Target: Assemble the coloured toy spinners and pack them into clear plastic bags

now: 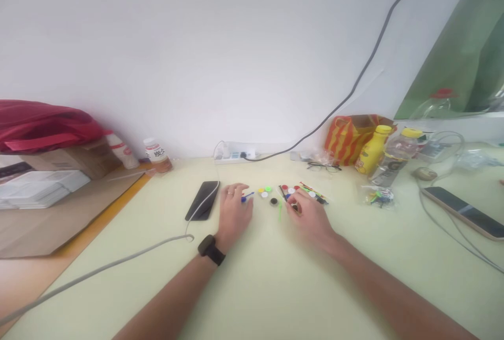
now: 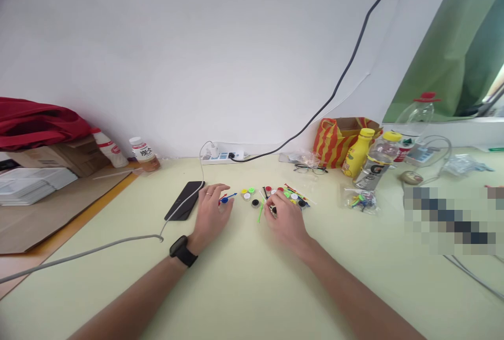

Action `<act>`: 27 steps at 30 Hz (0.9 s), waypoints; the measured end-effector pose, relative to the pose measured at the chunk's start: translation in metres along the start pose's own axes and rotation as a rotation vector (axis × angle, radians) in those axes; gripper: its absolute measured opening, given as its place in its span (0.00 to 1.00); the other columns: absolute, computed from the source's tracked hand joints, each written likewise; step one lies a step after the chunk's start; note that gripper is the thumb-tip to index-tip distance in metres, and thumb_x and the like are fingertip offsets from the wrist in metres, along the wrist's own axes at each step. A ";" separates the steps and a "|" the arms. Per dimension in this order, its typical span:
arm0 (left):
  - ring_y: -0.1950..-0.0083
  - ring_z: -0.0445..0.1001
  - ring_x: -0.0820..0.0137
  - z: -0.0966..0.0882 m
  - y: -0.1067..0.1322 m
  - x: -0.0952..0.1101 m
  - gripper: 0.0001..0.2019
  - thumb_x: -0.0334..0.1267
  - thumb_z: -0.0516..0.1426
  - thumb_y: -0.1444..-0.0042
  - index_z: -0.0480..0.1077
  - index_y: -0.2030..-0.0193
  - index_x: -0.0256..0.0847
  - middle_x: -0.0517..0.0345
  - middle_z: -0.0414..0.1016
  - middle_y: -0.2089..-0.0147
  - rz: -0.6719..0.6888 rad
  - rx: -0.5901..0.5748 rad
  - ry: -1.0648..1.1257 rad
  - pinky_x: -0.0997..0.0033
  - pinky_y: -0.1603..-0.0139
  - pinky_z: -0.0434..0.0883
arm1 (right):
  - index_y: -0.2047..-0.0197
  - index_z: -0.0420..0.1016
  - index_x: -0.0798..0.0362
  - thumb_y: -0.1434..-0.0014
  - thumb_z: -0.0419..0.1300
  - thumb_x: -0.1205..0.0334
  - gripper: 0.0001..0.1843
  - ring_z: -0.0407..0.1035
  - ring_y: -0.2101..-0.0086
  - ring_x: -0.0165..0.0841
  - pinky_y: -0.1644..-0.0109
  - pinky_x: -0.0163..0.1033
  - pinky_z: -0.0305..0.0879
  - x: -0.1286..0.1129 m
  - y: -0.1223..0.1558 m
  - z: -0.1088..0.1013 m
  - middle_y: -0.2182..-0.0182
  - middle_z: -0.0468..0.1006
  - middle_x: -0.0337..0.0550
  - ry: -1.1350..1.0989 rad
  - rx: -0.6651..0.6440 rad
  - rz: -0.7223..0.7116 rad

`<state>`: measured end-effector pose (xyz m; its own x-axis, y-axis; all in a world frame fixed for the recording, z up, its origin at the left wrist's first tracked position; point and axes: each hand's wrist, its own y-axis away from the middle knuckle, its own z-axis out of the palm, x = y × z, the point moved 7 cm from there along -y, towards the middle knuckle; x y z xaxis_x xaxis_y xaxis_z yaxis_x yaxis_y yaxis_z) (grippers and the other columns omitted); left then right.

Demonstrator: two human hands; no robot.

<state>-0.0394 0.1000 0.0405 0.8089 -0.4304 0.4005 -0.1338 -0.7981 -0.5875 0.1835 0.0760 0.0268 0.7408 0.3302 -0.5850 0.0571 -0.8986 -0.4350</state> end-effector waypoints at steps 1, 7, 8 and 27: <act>0.40 0.68 0.55 0.003 0.003 0.008 0.12 0.34 0.56 0.36 0.70 0.46 0.45 0.49 0.75 0.44 0.068 -0.043 0.070 0.51 0.39 0.69 | 0.67 0.68 0.49 0.35 0.55 0.61 0.07 0.68 0.73 0.32 0.67 0.38 0.58 -0.001 0.000 0.000 0.67 0.76 0.37 -0.014 -0.003 0.004; 0.30 0.64 0.57 0.032 0.024 0.030 0.21 0.37 0.56 0.35 0.64 0.35 0.48 0.49 0.68 0.33 0.220 -0.364 0.210 0.48 0.30 0.66 | 0.62 0.67 0.48 0.32 0.50 0.60 0.07 0.66 0.75 0.34 0.68 0.38 0.57 -0.001 0.000 0.005 0.76 0.73 0.35 -0.104 -0.094 0.039; 0.28 0.62 0.55 0.034 0.025 0.028 0.24 0.39 0.56 0.34 0.61 0.32 0.48 0.48 0.65 0.31 0.203 -0.373 0.189 0.46 0.29 0.64 | 0.61 0.67 0.48 0.32 0.50 0.61 0.07 0.67 0.74 0.34 0.67 0.39 0.58 -0.002 0.000 0.005 0.74 0.74 0.36 -0.109 -0.092 0.033; 0.25 0.55 0.49 0.045 0.022 0.006 0.27 0.49 0.58 0.35 0.64 0.32 0.42 0.44 0.62 0.27 0.018 -0.386 0.066 0.40 0.27 0.58 | 0.54 0.78 0.51 0.33 0.48 0.68 0.17 0.74 0.57 0.41 0.51 0.47 0.73 -0.006 0.001 0.012 0.56 0.76 0.50 -0.280 -0.024 -0.126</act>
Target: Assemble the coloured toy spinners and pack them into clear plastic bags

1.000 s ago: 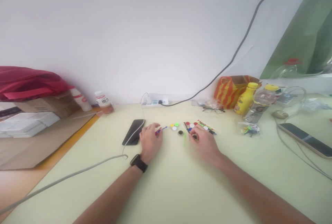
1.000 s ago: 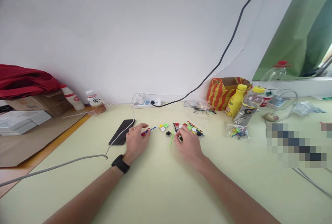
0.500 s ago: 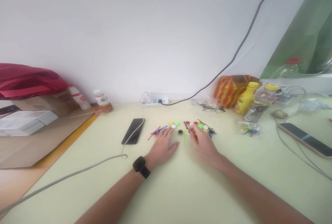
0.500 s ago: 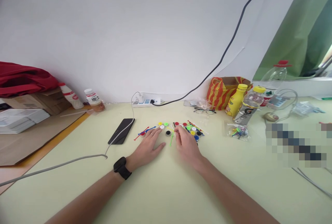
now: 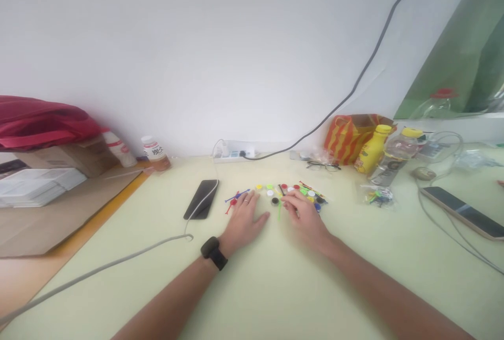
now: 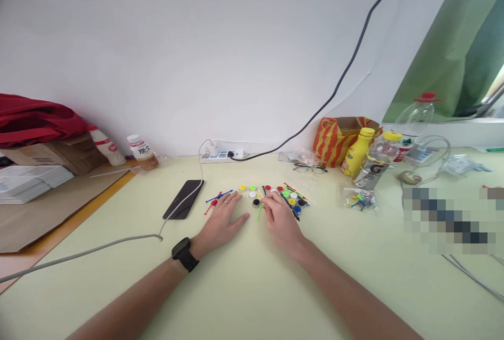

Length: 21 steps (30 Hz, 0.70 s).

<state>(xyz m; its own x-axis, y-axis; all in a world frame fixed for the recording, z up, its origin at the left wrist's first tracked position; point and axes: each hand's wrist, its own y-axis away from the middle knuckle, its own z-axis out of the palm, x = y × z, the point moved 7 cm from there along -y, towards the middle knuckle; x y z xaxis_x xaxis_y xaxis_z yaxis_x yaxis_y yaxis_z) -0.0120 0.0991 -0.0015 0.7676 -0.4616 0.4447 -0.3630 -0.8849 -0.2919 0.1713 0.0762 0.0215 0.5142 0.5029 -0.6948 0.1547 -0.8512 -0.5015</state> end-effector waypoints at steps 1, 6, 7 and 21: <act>0.24 0.54 0.49 0.001 -0.001 -0.002 0.27 0.49 0.58 0.35 0.64 0.32 0.42 0.43 0.61 0.27 -0.019 0.006 0.007 0.41 0.27 0.58 | 0.52 0.79 0.51 0.34 0.48 0.69 0.18 0.74 0.56 0.41 0.49 0.47 0.73 -0.001 0.000 0.001 0.55 0.77 0.50 0.008 -0.014 -0.010; 0.23 0.53 0.50 0.005 -0.001 -0.007 0.29 0.51 0.57 0.35 0.62 0.32 0.40 0.42 0.59 0.26 -0.048 -0.008 0.006 0.42 0.26 0.55 | 0.40 0.76 0.53 0.33 0.48 0.69 0.23 0.67 0.39 0.43 0.34 0.51 0.64 -0.005 0.003 0.012 0.40 0.74 0.52 0.081 -0.078 -0.032; 0.23 0.53 0.50 0.005 -0.001 -0.007 0.29 0.51 0.56 0.35 0.62 0.31 0.39 0.42 0.59 0.26 -0.046 -0.010 -0.001 0.42 0.26 0.55 | 0.38 0.74 0.53 0.32 0.48 0.68 0.24 0.65 0.37 0.44 0.31 0.52 0.62 -0.004 0.003 0.015 0.38 0.72 0.52 0.096 -0.089 -0.030; 0.25 0.55 0.48 0.009 -0.001 -0.006 0.29 0.51 0.56 0.35 0.62 0.31 0.39 0.41 0.62 0.28 -0.013 0.033 -0.030 0.42 0.27 0.56 | 0.30 0.65 0.51 0.32 0.53 0.63 0.28 0.57 0.31 0.47 0.28 0.60 0.55 0.008 0.001 0.037 0.32 0.67 0.52 0.149 -0.164 -0.086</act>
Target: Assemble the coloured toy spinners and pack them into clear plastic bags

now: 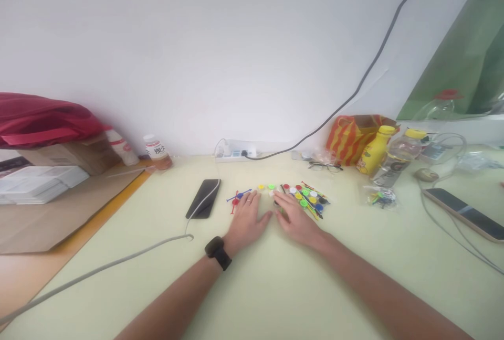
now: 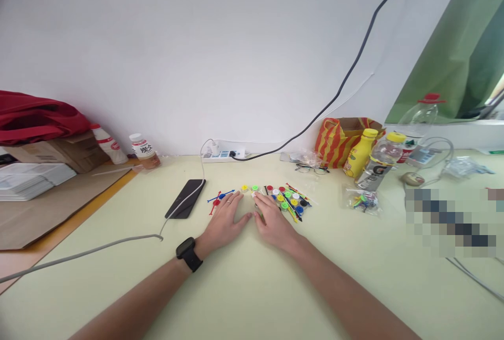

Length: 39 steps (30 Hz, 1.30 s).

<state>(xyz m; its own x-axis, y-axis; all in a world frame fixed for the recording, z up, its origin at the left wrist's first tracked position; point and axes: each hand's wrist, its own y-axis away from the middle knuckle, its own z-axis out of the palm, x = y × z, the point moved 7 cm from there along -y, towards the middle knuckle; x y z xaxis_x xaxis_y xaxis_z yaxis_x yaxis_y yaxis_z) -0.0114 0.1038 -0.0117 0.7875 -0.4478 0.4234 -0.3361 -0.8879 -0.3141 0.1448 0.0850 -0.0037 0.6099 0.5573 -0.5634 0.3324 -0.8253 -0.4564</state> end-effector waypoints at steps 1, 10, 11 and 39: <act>0.25 0.55 0.48 0.000 0.000 0.000 0.29 0.51 0.56 0.35 0.62 0.31 0.39 0.41 0.62 0.28 0.002 0.003 -0.002 0.42 0.27 0.56 | 0.30 0.65 0.51 0.32 0.53 0.63 0.28 0.57 0.31 0.47 0.28 0.60 0.55 0.000 0.000 0.000 0.32 0.67 0.52 0.005 -0.005 0.000; 0.25 0.55 0.48 -0.001 0.000 0.000 0.30 0.50 0.56 0.35 0.60 0.30 0.39 0.40 0.62 0.28 0.007 0.015 0.022 0.41 0.27 0.56 | 0.31 0.67 0.51 0.34 0.55 0.62 0.28 0.57 0.32 0.48 0.28 0.61 0.54 -0.001 -0.002 -0.002 0.34 0.69 0.53 0.005 0.006 0.001; 0.25 0.55 0.49 -0.002 0.000 0.000 0.31 0.50 0.56 0.35 0.58 0.29 0.40 0.40 0.62 0.28 0.001 0.017 0.031 0.41 0.27 0.57 | 0.32 0.69 0.51 0.34 0.55 0.62 0.27 0.58 0.32 0.48 0.29 0.60 0.55 -0.002 -0.002 -0.004 0.35 0.71 0.52 0.000 0.022 0.000; 0.68 0.75 0.70 -0.006 0.001 0.022 0.19 0.48 0.66 0.43 0.74 0.50 0.40 0.58 0.77 0.66 -0.103 -0.194 0.876 0.70 0.65 0.72 | 0.68 0.76 0.52 0.43 0.56 0.67 0.08 0.69 0.69 0.33 0.64 0.38 0.65 -0.002 0.000 -0.048 0.71 0.75 0.40 -0.558 0.131 0.183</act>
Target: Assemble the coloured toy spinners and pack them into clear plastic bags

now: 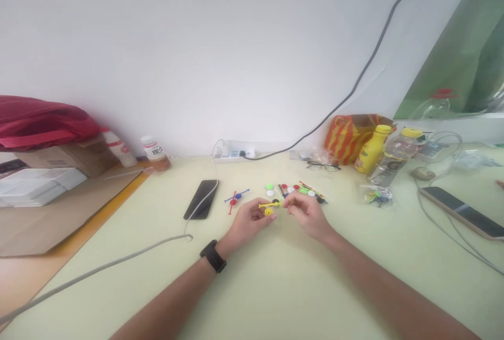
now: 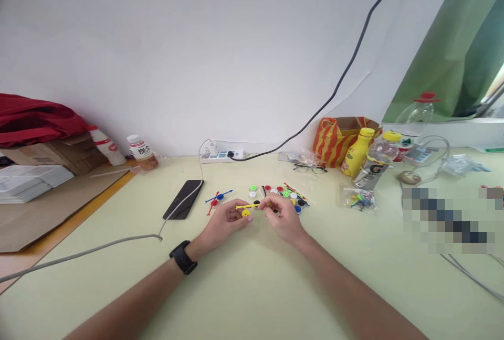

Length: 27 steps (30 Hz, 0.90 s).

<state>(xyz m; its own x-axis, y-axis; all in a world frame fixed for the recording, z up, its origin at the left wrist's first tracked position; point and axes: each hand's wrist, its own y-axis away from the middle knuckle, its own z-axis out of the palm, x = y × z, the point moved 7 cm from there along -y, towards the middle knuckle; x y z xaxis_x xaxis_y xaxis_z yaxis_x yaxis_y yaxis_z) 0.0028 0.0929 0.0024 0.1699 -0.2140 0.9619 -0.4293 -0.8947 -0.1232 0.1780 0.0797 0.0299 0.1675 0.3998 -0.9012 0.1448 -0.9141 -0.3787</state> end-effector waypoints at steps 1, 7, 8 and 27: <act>0.66 0.76 0.70 0.002 0.000 -0.001 0.20 0.48 0.67 0.44 0.74 0.50 0.39 0.57 0.78 0.65 -0.020 0.000 0.059 0.70 0.64 0.73 | 0.66 0.77 0.52 0.42 0.56 0.67 0.07 0.70 0.69 0.33 0.63 0.38 0.65 -0.001 0.001 0.003 0.70 0.75 0.40 -0.039 -0.021 0.007; 0.54 0.82 0.60 -0.001 -0.001 0.002 0.20 0.46 0.70 0.47 0.76 0.52 0.38 0.48 0.82 0.53 -0.011 0.060 0.128 0.61 0.50 0.78 | 0.62 0.80 0.52 0.39 0.59 0.64 0.07 0.71 0.69 0.32 0.63 0.39 0.68 -0.002 0.006 0.020 0.68 0.77 0.42 -0.203 -0.131 0.059; 0.53 0.82 0.59 -0.002 -0.002 0.003 0.19 0.45 0.70 0.47 0.76 0.52 0.38 0.48 0.82 0.53 0.000 0.065 0.124 0.60 0.49 0.78 | 0.62 0.80 0.52 0.38 0.60 0.63 0.07 0.72 0.69 0.32 0.63 0.39 0.69 0.000 0.006 0.021 0.68 0.78 0.43 -0.213 -0.141 0.069; 0.51 0.82 0.58 0.003 -0.001 0.007 0.17 0.45 0.67 0.42 0.79 0.50 0.38 0.46 0.82 0.50 0.037 0.034 0.182 0.60 0.47 0.79 | 0.52 0.73 0.51 0.32 0.57 0.53 0.12 0.73 0.68 0.34 0.63 0.38 0.69 0.011 0.008 0.020 0.66 0.78 0.41 0.032 -0.106 0.076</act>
<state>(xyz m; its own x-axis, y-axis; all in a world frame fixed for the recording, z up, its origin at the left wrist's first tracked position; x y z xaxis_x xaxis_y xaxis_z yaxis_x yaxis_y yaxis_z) 0.0067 0.0910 0.0084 -0.0097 -0.1756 0.9844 -0.4012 -0.9011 -0.1647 0.1619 0.0750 0.0129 0.2129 0.3334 -0.9184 0.2329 -0.9302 -0.2837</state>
